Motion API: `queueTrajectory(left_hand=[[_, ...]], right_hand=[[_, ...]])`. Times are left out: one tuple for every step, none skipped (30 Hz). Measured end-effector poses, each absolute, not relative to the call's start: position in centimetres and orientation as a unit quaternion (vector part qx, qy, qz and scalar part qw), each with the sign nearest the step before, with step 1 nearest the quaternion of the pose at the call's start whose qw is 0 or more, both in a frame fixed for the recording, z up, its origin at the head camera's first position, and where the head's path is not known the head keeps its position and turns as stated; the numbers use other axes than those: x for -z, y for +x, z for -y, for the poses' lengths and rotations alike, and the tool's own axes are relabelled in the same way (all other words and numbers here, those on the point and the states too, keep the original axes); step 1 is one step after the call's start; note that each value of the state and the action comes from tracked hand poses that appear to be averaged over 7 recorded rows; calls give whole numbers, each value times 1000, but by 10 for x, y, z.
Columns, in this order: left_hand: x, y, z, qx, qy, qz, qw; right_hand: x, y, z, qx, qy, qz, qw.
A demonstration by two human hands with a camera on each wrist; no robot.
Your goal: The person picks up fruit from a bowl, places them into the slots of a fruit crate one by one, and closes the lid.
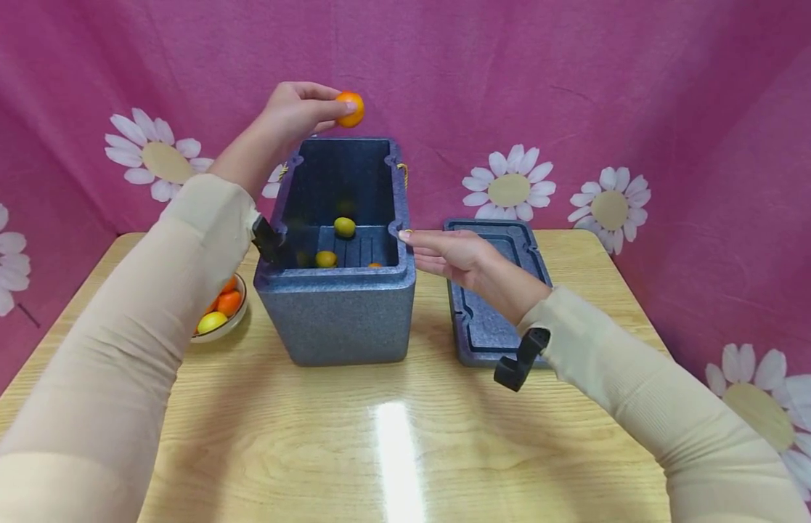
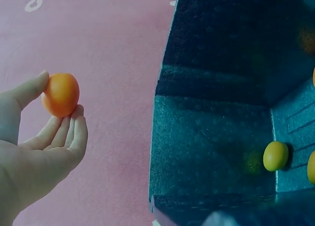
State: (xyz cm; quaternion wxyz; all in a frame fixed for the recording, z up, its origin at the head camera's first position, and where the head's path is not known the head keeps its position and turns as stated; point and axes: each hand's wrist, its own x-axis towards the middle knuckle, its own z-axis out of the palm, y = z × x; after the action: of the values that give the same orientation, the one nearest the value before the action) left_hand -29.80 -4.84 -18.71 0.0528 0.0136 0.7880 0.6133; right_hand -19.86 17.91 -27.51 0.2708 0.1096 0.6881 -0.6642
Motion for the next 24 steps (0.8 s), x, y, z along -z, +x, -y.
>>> queueTrajectory(left_hand=[[188,-299,47,-610,14,-790,53],[189,-300,45,-604,15,-795,54],[190,-302,43,-598,13,-799,57],[191,-303,40,-591,12,-804,58],[191,-303,38,-584,9,-810,61],[192,-304,36,-576,6,-815,63],[193,-305,35,-567,5,-821,64],[194,-305,33,-561,2,-825,66],[194,-306,31,-557,-1,-828,68],[194,-306,30,-548,-4,-834,68],[194,-307,29,-541,-9,-838,69],[194,-307,29,-534,-15,-842,71],[194,-307,28,-526,-21,-847,71],[194,-308,28,-519,-28,-851,71],[193,-308,29,-512,-36,-855,72],[193,-308,29,-504,-42,-860,72],[193,-309,29,-496,-48,-864,72],[192,-309,30,-486,-54,-869,74],[192,-310,30,-474,-58,-875,76],[192,-310,30,-465,-61,-880,80],[192,-310,31,-452,-62,-886,82],[193,-311,31,-434,-59,-895,83],[194,-311,31,-417,-54,-904,83],[195,-311,31,-403,-48,-910,84]], right_hand=[[275,-198,-179,663,109,-689,271],[275,-198,-180,663,108,-689,272],[275,-197,-180,662,107,-689,273],[275,-197,-180,662,107,-689,274],[275,-196,-180,662,106,-689,274],[275,-196,-180,662,105,-689,275],[275,-195,-180,663,104,-688,276],[275,-195,-180,664,104,-687,276],[275,-194,-180,665,103,-686,276],[276,-194,-180,665,102,-686,276],[276,-194,-180,667,103,-685,275],[276,-193,-180,668,103,-684,275],[276,-193,-180,669,105,-683,274],[276,-193,-180,671,105,-681,274],[276,-193,-179,672,105,-680,274],[276,-193,-179,673,104,-679,274],[276,-192,-178,674,104,-679,274],[276,-192,-178,674,103,-679,273],[276,-192,-178,673,103,-679,273],[276,-192,-177,672,100,-681,273],[276,-192,-177,672,99,-682,272],[276,-191,-177,670,99,-684,271],[276,-191,-177,669,98,-685,270],[276,-191,-176,669,96,-686,270]])
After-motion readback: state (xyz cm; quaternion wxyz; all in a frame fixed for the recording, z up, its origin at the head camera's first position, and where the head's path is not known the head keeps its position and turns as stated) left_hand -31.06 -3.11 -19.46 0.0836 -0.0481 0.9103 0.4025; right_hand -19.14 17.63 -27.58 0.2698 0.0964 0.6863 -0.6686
